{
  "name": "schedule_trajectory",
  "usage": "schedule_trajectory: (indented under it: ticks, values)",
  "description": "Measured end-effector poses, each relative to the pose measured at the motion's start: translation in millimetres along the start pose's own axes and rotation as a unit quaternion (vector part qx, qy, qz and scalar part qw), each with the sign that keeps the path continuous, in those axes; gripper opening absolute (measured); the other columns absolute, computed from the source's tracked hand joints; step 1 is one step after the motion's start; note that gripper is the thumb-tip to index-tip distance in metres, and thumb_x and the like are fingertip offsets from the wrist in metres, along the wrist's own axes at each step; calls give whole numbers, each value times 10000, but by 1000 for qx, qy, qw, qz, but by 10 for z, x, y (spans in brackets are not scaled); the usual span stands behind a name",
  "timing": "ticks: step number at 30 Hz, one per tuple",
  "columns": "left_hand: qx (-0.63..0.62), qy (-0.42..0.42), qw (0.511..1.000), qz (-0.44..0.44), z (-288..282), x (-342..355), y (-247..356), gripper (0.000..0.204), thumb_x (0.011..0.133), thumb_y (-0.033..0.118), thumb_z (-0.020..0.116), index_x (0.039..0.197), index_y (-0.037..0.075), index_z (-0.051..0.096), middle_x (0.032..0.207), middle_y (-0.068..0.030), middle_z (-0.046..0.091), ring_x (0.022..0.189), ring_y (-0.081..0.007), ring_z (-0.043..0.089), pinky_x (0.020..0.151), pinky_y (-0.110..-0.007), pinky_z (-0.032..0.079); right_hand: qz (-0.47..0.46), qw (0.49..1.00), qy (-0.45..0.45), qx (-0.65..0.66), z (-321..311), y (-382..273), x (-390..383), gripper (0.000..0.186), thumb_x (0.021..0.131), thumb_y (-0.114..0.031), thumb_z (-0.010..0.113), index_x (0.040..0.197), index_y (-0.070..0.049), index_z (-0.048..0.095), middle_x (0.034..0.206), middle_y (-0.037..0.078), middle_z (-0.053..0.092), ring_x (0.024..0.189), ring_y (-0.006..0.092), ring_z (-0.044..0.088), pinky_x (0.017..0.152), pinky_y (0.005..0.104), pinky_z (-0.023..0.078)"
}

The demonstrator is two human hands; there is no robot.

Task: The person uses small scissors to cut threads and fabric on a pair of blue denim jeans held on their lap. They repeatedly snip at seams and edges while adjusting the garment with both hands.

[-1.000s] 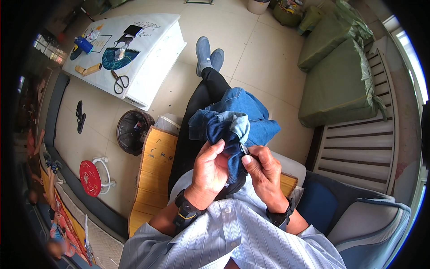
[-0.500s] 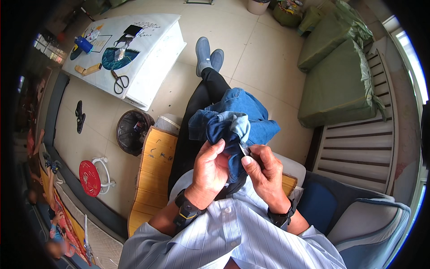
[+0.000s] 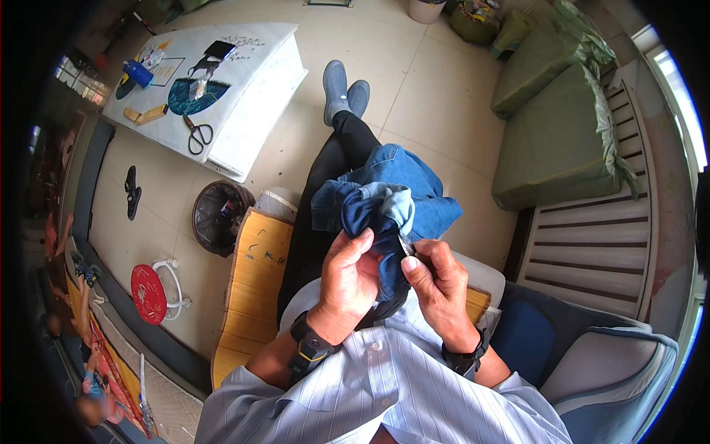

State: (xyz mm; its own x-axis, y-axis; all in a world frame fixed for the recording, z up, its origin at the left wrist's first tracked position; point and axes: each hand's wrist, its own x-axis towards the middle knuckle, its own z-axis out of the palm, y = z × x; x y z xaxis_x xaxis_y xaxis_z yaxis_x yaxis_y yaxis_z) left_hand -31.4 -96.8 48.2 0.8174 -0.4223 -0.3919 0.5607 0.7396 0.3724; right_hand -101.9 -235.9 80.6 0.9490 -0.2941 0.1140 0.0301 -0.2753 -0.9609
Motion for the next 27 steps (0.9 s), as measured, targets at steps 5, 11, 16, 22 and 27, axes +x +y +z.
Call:
schedule_trajectory:
  ticks: [5,11,16,22,27]
  values:
    - [-5,-3,1000,5,11,-7,-1,268,1039,110,572,1275,33,671,1267,-118,732,1170,-241,700,1058,-413,537,16,1000,-8,18,-9,12,-11,136,1012,-88,723,1052,11,640,829,-6,600,724,75,500,655,245,438]
    - [-7,-6,1000,5,36,-16,7,273,1038,107,572,1283,31,667,1266,-118,731,1177,-243,696,1065,-420,532,46,997,2,65,-37,32,-43,132,1010,-93,729,1035,5,643,833,-20,593,721,68,489,642,242,425]
    - [-12,-5,1000,1,-3,-20,5,258,1039,107,573,1268,40,671,1253,-112,734,1170,-241,697,1063,-418,534,8,998,12,59,-55,37,-10,139,982,-52,744,1041,21,641,833,30,604,701,97,517,643,268,456]
    - [-4,-7,1000,4,-18,-20,-5,251,1040,114,576,1263,47,669,1247,-106,735,1165,-235,697,1062,-414,533,2,1000,-6,12,-42,64,-31,174,987,-91,758,1063,15,644,793,-13,556,690,67,461,619,247,409]
    - [5,-14,1000,4,-4,-28,-8,277,1043,118,570,1297,44,651,1273,-108,725,1181,-234,690,1076,-414,522,-17,1000,5,-25,-35,24,6,176,985,-88,757,1065,20,644,785,-2,561,691,78,481,625,258,429]
